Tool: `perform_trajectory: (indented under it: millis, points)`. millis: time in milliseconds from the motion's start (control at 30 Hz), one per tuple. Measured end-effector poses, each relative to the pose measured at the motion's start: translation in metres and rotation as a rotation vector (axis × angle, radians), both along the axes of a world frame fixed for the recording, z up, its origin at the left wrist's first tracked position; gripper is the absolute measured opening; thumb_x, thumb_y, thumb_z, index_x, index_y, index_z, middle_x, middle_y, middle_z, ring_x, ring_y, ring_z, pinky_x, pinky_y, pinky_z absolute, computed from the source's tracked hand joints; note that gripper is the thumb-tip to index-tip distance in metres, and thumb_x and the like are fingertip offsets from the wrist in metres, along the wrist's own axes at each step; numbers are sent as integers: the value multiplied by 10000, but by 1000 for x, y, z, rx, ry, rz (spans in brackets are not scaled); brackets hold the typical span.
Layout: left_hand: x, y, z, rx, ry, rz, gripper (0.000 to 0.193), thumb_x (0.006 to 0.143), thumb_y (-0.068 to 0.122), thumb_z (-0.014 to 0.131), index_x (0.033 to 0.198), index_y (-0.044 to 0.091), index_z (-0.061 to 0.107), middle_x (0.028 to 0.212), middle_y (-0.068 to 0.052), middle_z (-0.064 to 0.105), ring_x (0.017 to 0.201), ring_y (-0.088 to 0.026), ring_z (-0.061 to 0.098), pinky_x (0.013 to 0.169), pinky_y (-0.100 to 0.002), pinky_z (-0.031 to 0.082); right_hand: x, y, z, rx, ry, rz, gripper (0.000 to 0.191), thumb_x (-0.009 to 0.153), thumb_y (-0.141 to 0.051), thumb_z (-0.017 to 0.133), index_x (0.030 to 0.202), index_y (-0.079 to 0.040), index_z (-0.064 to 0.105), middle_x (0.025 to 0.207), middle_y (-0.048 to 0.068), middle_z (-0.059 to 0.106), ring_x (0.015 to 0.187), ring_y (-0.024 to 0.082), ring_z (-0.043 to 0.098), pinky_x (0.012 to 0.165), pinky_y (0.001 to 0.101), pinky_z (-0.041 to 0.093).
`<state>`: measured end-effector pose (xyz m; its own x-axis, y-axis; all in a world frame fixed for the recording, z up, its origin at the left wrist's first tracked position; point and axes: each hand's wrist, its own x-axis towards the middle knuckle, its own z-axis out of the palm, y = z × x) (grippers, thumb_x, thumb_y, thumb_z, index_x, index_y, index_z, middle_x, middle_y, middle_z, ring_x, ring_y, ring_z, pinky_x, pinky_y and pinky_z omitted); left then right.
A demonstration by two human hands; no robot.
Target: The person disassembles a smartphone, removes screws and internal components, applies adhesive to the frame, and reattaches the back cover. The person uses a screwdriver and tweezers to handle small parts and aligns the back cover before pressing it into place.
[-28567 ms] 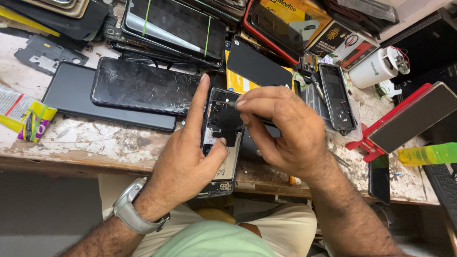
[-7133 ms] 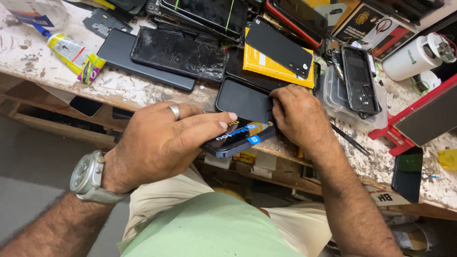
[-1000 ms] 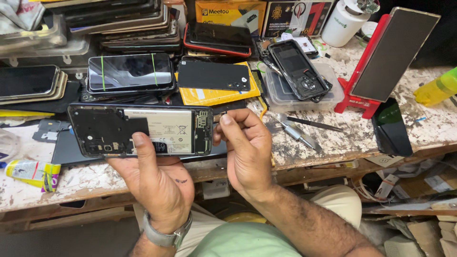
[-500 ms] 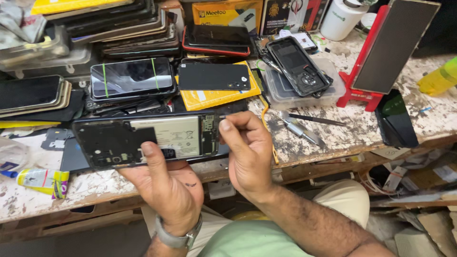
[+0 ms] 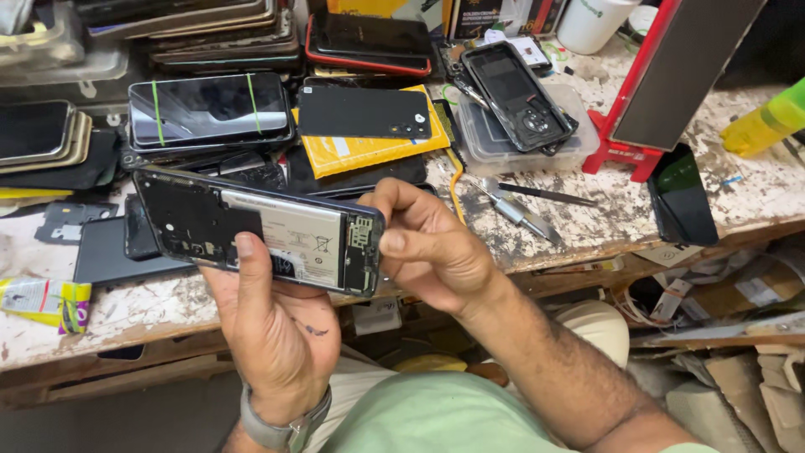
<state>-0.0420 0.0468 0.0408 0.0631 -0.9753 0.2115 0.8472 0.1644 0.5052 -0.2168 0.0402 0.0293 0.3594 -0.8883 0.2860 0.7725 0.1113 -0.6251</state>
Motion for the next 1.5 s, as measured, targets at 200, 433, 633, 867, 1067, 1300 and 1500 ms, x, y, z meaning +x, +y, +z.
perform_trajectory:
  millis: [200, 433, 633, 867, 1067, 1300, 1500]
  points:
    - [8, -9, 0, -41, -84, 72, 530, 1109, 66, 576, 1579, 90, 333, 1477, -87, 530, 1365, -202, 540, 1204, -394, 454, -2, 3, -14, 54, 191, -205, 277, 989, -94, 707, 1242, -42, 607, 1135, 85, 689, 987, 167, 690, 839, 342, 583]
    - [17, -18, -17, -115, -329, 181, 535, 1123, -68, 593, 1555, 45, 300, 1418, -91, 535, 1236, -151, 533, 1161, -320, 455, -3, 16, -15, 96, 514, -381, 179, 1006, -73, 677, 1162, 9, 646, 951, 93, 715, 792, 147, 699, 716, 308, 605]
    - [23, -18, -31, -143, -514, 185, 466, 1137, -61, 601, 1508, 22, 331, 1349, -82, 535, 1193, -124, 529, 1106, -285, 447, 6, 22, -13, 0, 848, -588, 214, 972, -45, 748, 1142, -8, 625, 940, 19, 662, 800, 43, 601, 695, 191, 503]
    - [26, -22, -25, -141, -571, 169, 483, 1108, -15, 599, 1508, 43, 336, 1321, -78, 586, 1193, -111, 594, 1107, -292, 512, 14, 20, -19, 45, 902, -481, 257, 911, -41, 772, 1098, -36, 596, 934, -12, 658, 814, 30, 600, 704, 192, 509]
    - [39, -26, -12, 19, -630, 16, 404, 977, 21, 628, 1329, 32, 430, 1181, -68, 671, 1038, -109, 655, 869, -283, 567, 18, 17, -5, 18, 1046, -477, 284, 874, -36, 801, 1108, -14, 642, 931, -7, 645, 817, 63, 579, 736, 222, 496]
    - [39, -9, -11, -57, -809, -235, 401, 928, 24, 670, 1295, 37, 508, 1102, -38, 688, 992, -62, 637, 815, -251, 577, 14, 1, 19, -17, 938, -553, 401, 893, -50, 737, 1276, -44, 616, 1058, 7, 673, 955, 75, 631, 862, 223, 535]
    - [35, -6, -23, -40, -779, -296, 434, 921, 24, 669, 1323, 36, 507, 1127, -35, 667, 1000, -57, 621, 811, -244, 562, 21, -3, 15, -77, 941, -534, 364, 938, -38, 756, 1257, -19, 583, 1070, 16, 644, 979, 74, 609, 891, 232, 531]
